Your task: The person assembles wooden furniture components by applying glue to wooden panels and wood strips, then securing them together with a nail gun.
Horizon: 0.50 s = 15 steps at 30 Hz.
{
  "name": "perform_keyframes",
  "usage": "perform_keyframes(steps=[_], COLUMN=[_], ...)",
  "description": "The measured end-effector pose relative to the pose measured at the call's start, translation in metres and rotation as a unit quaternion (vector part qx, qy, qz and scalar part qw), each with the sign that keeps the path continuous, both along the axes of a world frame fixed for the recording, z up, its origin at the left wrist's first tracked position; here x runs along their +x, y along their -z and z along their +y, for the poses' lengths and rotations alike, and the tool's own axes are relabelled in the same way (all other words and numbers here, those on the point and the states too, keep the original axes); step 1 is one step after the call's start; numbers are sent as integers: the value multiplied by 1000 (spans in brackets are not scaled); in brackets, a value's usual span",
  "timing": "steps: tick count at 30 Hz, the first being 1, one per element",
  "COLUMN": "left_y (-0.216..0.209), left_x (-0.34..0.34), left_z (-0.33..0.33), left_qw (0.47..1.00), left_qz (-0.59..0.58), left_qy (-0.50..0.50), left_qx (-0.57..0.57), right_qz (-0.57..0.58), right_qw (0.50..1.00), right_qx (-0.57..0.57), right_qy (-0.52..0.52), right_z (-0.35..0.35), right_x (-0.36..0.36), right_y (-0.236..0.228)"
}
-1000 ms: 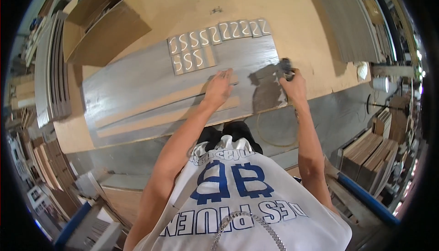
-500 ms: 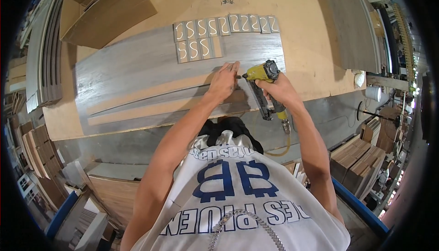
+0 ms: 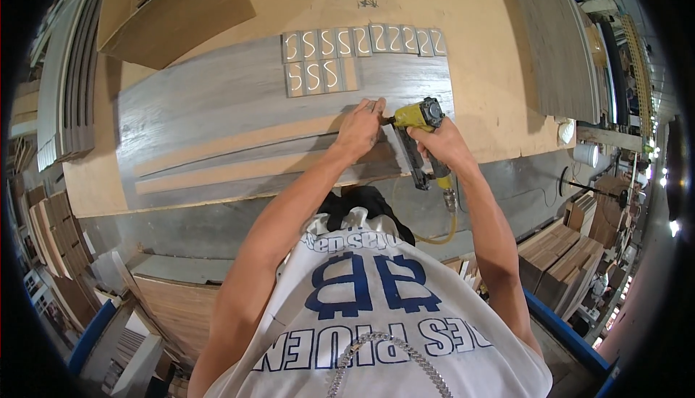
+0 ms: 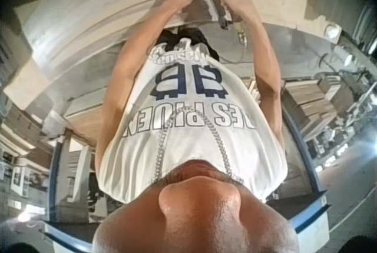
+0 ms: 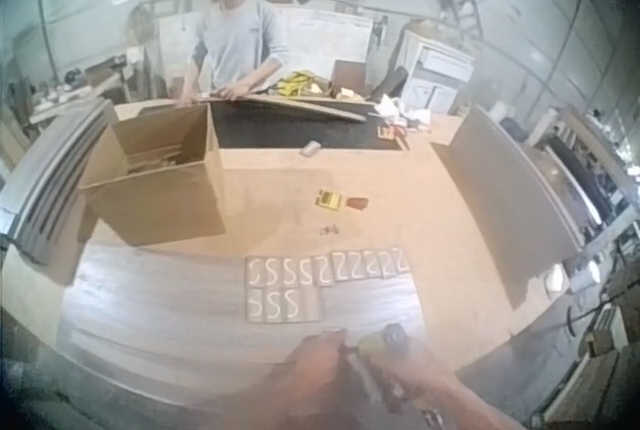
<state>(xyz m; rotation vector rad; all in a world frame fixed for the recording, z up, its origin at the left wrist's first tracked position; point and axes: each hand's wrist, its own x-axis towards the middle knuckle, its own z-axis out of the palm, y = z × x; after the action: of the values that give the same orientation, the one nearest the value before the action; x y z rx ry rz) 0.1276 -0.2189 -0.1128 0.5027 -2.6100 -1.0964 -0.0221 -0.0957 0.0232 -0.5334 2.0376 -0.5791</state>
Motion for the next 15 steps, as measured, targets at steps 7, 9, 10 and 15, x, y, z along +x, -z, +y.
perform_keyframes(steps=[7,9,10,15], left_y=[-5,-7,-10,-20], left_x=[3,4,4,1], left_z=[1,1,2,-2], left_qw=[1000,1000,1000,998], left_qz=[11,-6,-23,-61], left_qy=[-5,-10,-14,-4], left_qx=[2,8,15,8], right_qz=[16,8,5,-10], right_qw=[1000,1000,1000,999], right_qx=[9,2,-11,-22], right_qy=[-8,-13,2,22], right_z=[-1,-4,-3,-11], right_x=[1,-4,-10,-16], right_y=[4,6,10,15])
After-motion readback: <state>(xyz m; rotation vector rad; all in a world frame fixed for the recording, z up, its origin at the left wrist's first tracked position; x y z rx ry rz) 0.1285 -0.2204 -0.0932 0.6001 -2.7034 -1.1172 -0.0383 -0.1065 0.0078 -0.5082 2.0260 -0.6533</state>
